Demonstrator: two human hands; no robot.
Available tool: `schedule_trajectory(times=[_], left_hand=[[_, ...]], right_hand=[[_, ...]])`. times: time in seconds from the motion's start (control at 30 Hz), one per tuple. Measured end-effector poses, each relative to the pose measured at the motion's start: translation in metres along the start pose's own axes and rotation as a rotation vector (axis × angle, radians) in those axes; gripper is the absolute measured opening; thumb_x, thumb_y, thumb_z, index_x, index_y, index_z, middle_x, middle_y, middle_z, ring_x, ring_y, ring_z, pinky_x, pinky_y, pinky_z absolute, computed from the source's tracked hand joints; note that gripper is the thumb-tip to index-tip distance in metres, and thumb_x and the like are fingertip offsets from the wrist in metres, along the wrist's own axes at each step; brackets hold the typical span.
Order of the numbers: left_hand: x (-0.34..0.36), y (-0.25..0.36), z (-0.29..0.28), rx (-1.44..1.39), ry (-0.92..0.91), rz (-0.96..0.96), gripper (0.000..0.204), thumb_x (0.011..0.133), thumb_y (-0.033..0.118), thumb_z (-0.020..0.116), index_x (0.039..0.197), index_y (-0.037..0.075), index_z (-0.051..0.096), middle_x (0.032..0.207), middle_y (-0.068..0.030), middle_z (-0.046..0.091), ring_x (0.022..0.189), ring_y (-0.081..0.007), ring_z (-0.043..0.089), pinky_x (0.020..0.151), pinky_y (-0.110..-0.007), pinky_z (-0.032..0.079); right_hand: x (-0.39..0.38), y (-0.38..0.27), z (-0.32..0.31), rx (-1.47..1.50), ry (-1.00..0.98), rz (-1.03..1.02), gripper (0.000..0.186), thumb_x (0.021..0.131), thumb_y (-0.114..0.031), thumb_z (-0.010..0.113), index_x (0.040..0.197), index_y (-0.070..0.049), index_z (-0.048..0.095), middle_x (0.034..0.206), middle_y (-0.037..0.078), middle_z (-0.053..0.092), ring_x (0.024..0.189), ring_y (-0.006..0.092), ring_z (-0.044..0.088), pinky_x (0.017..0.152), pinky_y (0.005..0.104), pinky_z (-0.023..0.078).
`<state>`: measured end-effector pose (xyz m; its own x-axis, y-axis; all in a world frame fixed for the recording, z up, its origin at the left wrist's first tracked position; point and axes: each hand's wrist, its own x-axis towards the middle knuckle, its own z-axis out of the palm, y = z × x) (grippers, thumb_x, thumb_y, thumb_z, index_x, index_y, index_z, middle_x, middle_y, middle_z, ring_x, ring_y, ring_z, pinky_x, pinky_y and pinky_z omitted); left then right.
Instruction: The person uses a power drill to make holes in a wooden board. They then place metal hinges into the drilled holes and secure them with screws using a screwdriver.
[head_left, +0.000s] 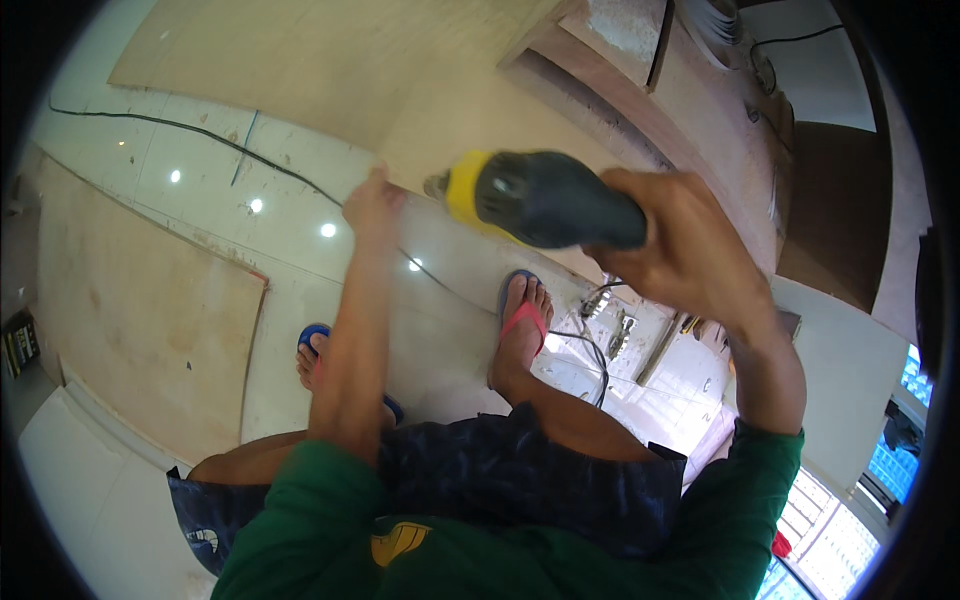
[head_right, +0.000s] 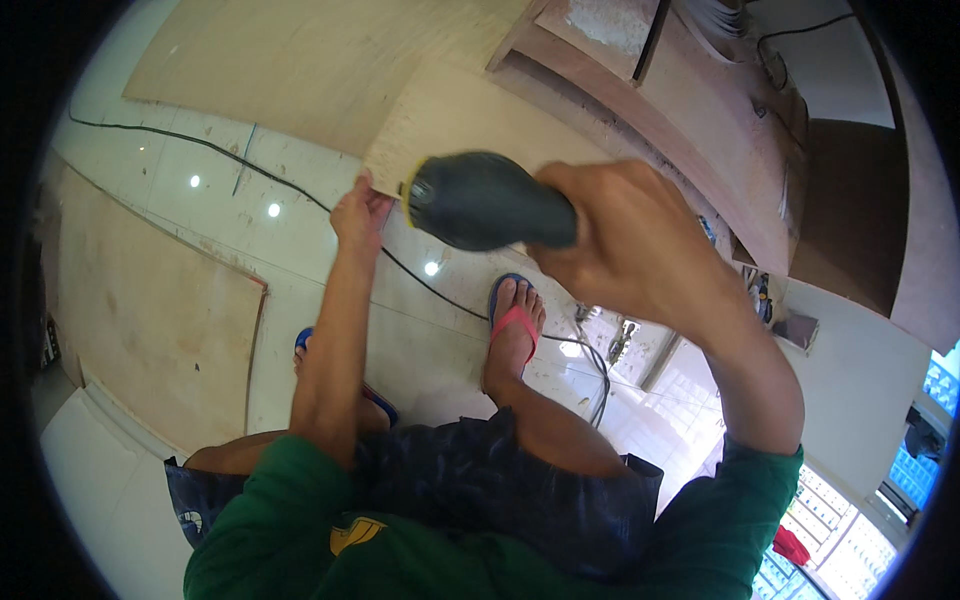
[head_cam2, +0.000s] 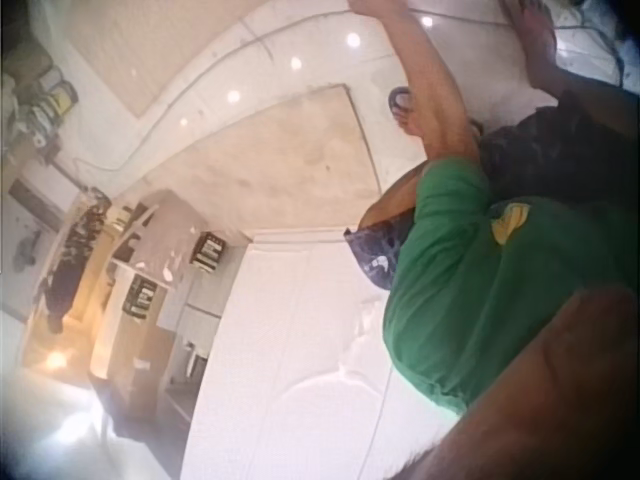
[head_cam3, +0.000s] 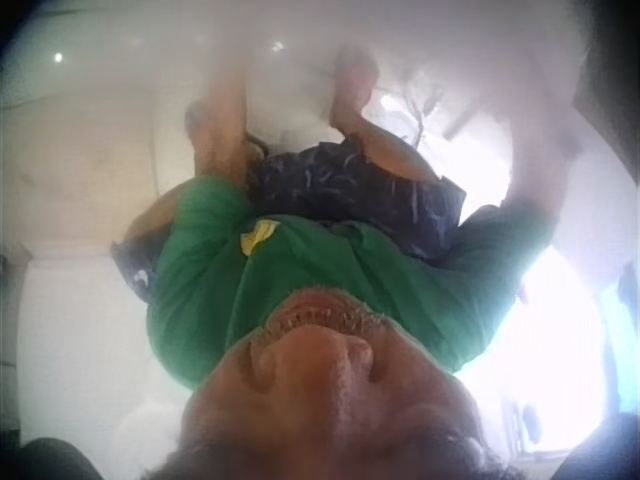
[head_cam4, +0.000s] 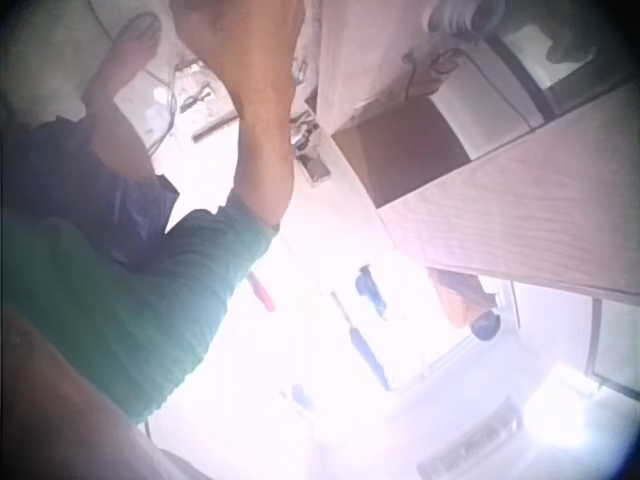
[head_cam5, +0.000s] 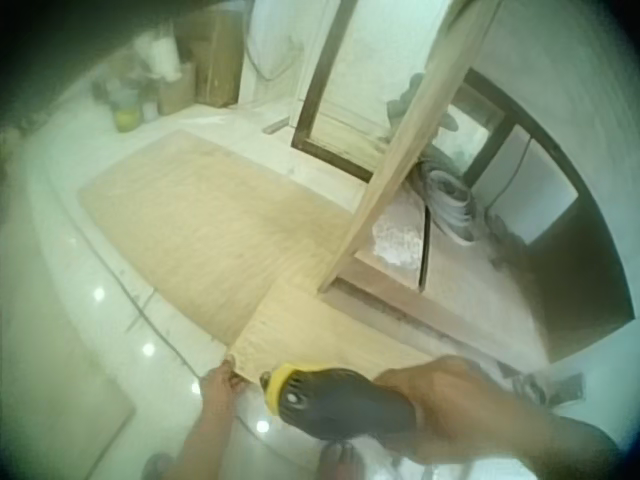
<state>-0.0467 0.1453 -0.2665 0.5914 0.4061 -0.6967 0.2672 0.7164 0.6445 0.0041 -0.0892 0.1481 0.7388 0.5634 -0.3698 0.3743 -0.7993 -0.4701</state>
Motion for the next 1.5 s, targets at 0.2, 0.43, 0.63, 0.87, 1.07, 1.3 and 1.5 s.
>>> schedule_trajectory(times=[0.2, 0.43, 0.63, 0.87, 1.07, 1.3, 1.5], left_hand=[[0.051, 0.080, -0.014, 0.088, -0.033, 0.076, 0.046, 0.105, 0.032, 0.074, 0.123, -0.010, 0.066, 0.114, -0.0185, 0.074, 0.099, -0.0280, 0.073, 0.085, -0.042, 0.061], [0.002, -0.002, -0.038, 0.305, -0.127, 0.206, 0.046, 0.112, 0.045, 0.061, 0.120, 0.001, 0.068, 0.108, -0.0134, 0.076, 0.098, -0.0241, 0.075, 0.087, -0.038, 0.061], [-0.077, -0.135, 0.005, 0.539, -0.697, 0.061, 0.064, 0.107, 0.053, 0.069, 0.128, -0.007, 0.061, 0.119, -0.0230, 0.076, 0.111, -0.0313, 0.077, 0.094, -0.040, 0.063], [-0.104, -0.122, 0.053, 0.343, -0.671, -0.171, 0.056, 0.112, 0.043, 0.065, 0.131, -0.010, 0.061, 0.122, -0.0255, 0.075, 0.115, -0.0348, 0.078, 0.098, -0.044, 0.064], [-0.078, -0.161, 0.091, 0.212, -0.600, -0.310, 0.050, 0.113, 0.039, 0.064, 0.129, -0.008, 0.062, 0.121, -0.0275, 0.075, 0.109, -0.0347, 0.079, 0.093, -0.044, 0.066], [-0.073, -0.092, 0.080, 1.070, -0.889, 0.086, 0.055, 0.107, 0.047, 0.066, 0.108, -0.008, 0.071, 0.102, -0.0268, 0.079, 0.093, -0.0309, 0.080, 0.080, -0.044, 0.064], [-0.068, 0.164, 0.032, 2.386, -1.016, 0.135, 0.051, 0.096, 0.043, 0.072, 0.120, -0.002, 0.076, 0.126, -0.0242, 0.076, 0.119, -0.0416, 0.073, 0.101, -0.053, 0.057]], right_hand=[[0.071, -0.032, 0.001, -0.082, -0.041, -0.090, 0.029, 0.082, -0.016, 0.081, 0.103, 0.003, 0.076, 0.086, 0.026, 0.072, 0.083, 0.0424, 0.072, 0.078, 0.0470, 0.055], [0.087, -0.032, -0.006, -0.095, 0.035, -0.169, 0.040, 0.082, -0.022, 0.080, 0.110, 0.006, 0.077, 0.080, 0.023, 0.072, 0.076, 0.0352, 0.072, 0.076, 0.0439, 0.057], [0.085, -0.080, -0.037, -0.064, -0.221, 0.027, 0.025, 0.085, -0.014, 0.068, 0.093, 0.008, 0.076, 0.082, 0.031, 0.072, 0.082, 0.0432, 0.076, 0.076, 0.0498, 0.058], [0.066, -0.073, -0.049, -0.038, -0.208, 0.111, 0.026, 0.086, -0.011, 0.063, 0.091, 0.012, 0.074, 0.086, 0.035, 0.073, 0.084, 0.0494, 0.075, 0.077, 0.0520, 0.058], [0.089, -0.075, -0.052, -0.112, -0.215, 0.189, 0.030, 0.089, -0.015, 0.066, 0.096, 0.012, 0.076, 0.091, 0.037, 0.074, 0.088, 0.0475, 0.078, 0.077, 0.0492, 0.060], [0.101, -0.031, -0.040, -0.144, -0.171, 0.022, 0.041, 0.087, -0.028, 0.077, 0.105, 0.008, 0.077, 0.079, 0.023, 0.071, 0.075, 0.0299, 0.073, 0.070, 0.0420, 0.057], [0.112, -0.013, -0.038, -0.141, -0.158, -0.095, 0.042, 0.087, -0.033, 0.079, 0.100, 0.007, 0.076, 0.066, 0.011, 0.066, 0.057, 0.0207, 0.067, 0.056, 0.0369, 0.054]])
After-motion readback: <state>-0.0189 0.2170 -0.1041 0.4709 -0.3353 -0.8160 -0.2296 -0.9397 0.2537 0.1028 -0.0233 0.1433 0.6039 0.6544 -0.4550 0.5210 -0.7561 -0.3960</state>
